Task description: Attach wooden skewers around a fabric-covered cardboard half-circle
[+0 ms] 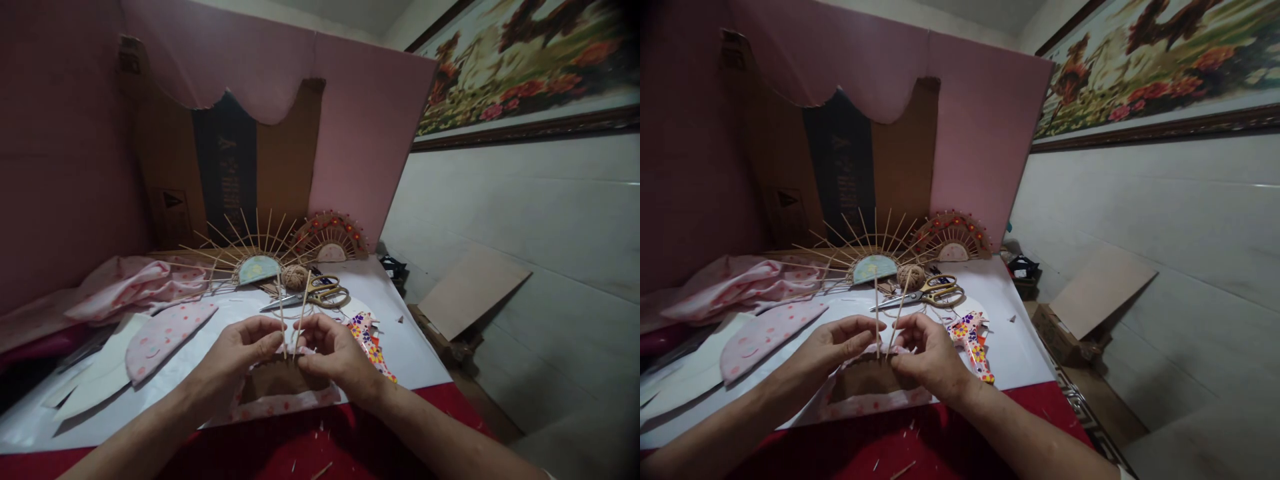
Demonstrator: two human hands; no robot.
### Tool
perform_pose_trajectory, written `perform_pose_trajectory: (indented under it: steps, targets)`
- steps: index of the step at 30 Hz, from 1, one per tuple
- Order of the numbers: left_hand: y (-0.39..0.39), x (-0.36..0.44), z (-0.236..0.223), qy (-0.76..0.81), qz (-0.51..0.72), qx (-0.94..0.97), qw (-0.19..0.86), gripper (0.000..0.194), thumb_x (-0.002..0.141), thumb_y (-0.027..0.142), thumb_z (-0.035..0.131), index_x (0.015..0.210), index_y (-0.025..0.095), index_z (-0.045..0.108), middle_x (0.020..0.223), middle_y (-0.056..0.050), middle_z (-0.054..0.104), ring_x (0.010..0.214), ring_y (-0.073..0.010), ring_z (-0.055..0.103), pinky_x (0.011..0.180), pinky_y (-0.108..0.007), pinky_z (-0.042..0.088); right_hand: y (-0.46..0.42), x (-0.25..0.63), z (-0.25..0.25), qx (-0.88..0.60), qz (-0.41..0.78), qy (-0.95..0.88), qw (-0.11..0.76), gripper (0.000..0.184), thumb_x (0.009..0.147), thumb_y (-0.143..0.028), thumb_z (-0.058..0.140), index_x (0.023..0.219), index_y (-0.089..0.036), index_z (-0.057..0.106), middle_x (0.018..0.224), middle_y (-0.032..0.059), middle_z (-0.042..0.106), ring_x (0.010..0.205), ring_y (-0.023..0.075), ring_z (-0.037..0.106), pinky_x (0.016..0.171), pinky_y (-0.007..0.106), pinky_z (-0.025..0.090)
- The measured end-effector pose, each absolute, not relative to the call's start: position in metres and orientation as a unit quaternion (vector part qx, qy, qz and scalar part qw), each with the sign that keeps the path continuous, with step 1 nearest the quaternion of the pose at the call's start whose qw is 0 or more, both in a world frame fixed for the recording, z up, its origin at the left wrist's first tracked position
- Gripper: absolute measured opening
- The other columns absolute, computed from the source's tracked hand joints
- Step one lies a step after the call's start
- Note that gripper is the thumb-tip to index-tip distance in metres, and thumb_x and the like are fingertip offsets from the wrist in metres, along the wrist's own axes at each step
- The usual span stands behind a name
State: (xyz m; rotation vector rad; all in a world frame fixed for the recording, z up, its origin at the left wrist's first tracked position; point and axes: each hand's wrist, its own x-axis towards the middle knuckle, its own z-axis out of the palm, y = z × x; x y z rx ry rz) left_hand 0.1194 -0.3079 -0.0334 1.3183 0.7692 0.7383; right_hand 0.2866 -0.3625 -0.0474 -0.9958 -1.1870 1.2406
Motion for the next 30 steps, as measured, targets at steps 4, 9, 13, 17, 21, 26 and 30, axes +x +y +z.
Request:
perform_pose_trajectory:
  steps: [4,9,13,17,21,26,30]
  targets:
    - [-0.305,0.118,-0.034,0.309,0.274,0.588,0.695,0.035,0.061,0.035,0.076,0.089,0.017,0.064,0.082,-0.003,0.068,0.073,-0.0175,0.059,0.067,-0.027,0.043,-0.361,0.293,-0.042,-0.429,0.528,-0.458,0.573,0.041,0.054,-0.011,0.066,0.092,-0.017,0.052,0.07,-0.0041,0.053,0.062,0.0088,0.047,0.061,0.023,0.036]
    - [-0.306,0.117,-0.036,0.275,0.234,0.575,0.734,0.034,0.059,0.027,0.077,0.088,0.016,0.063,0.082,-0.004,0.068,0.073,-0.0185,0.06,0.065,-0.027,0.044,-0.36,0.298,-0.042,-0.439,0.53,-0.435,0.581,0.042,0.055,-0.014,0.071,0.093,-0.017,0.053,0.071,-0.0037,0.054,0.064,0.0087,0.049,0.062,0.023,0.037]
    - [-0.306,0.117,-0.039,0.28,0.231,0.573,0.735,0.03,0.061,0.027,0.076,0.085,0.013,0.064,0.075,-0.005,0.067,0.062,-0.0145,0.057,0.056,-0.024,0.041,-0.359,0.299,-0.046,-0.438,0.528,-0.438,0.58,0.045,0.056,-0.02,0.075,0.096,-0.018,0.054,0.077,-0.0008,0.056,0.069,0.011,0.052,0.063,0.025,0.04]
    - [-0.303,0.116,-0.039,0.294,0.258,0.592,0.705,0.031,0.064,0.026,0.074,0.091,0.014,0.065,0.075,-0.003,0.066,0.065,-0.0153,0.058,0.057,-0.024,0.041,-0.358,0.3,-0.05,-0.439,0.522,-0.469,0.561,0.049,0.057,-0.031,0.077,0.098,-0.017,0.053,0.087,0.0036,0.06,0.077,0.0151,0.055,0.065,0.027,0.043]
    - [-0.301,0.115,-0.04,0.3,0.269,0.594,0.696,0.03,0.065,0.026,0.073,0.09,0.014,0.064,0.077,-0.003,0.066,0.068,-0.0166,0.059,0.06,-0.025,0.042,-0.358,0.3,-0.053,-0.433,0.507,-0.51,0.543,0.041,0.058,-0.029,0.076,0.092,-0.017,0.057,0.084,0.0016,0.06,0.075,0.014,0.054,0.064,0.026,0.043]
    - [-0.302,0.116,-0.039,0.298,0.272,0.59,0.699,0.027,0.064,0.025,0.073,0.087,0.015,0.062,0.073,-0.002,0.066,0.066,-0.016,0.058,0.061,-0.026,0.042,-0.358,0.3,-0.056,-0.447,0.462,-0.553,0.53,0.027,0.062,-0.025,0.072,0.085,-0.019,0.059,0.08,-0.0002,0.058,0.072,0.0132,0.052,0.062,0.025,0.042]
    - [-0.304,0.118,-0.038,0.307,0.272,0.585,0.7,0.029,0.061,0.023,0.074,0.085,0.014,0.062,0.074,-0.002,0.066,0.069,-0.0167,0.059,0.063,-0.026,0.043,-0.358,0.299,-0.053,-0.423,0.463,-0.552,0.55,0.028,0.066,-0.027,0.07,0.09,-0.019,0.058,0.087,0.0013,0.059,0.08,0.0139,0.053,0.069,0.027,0.043]
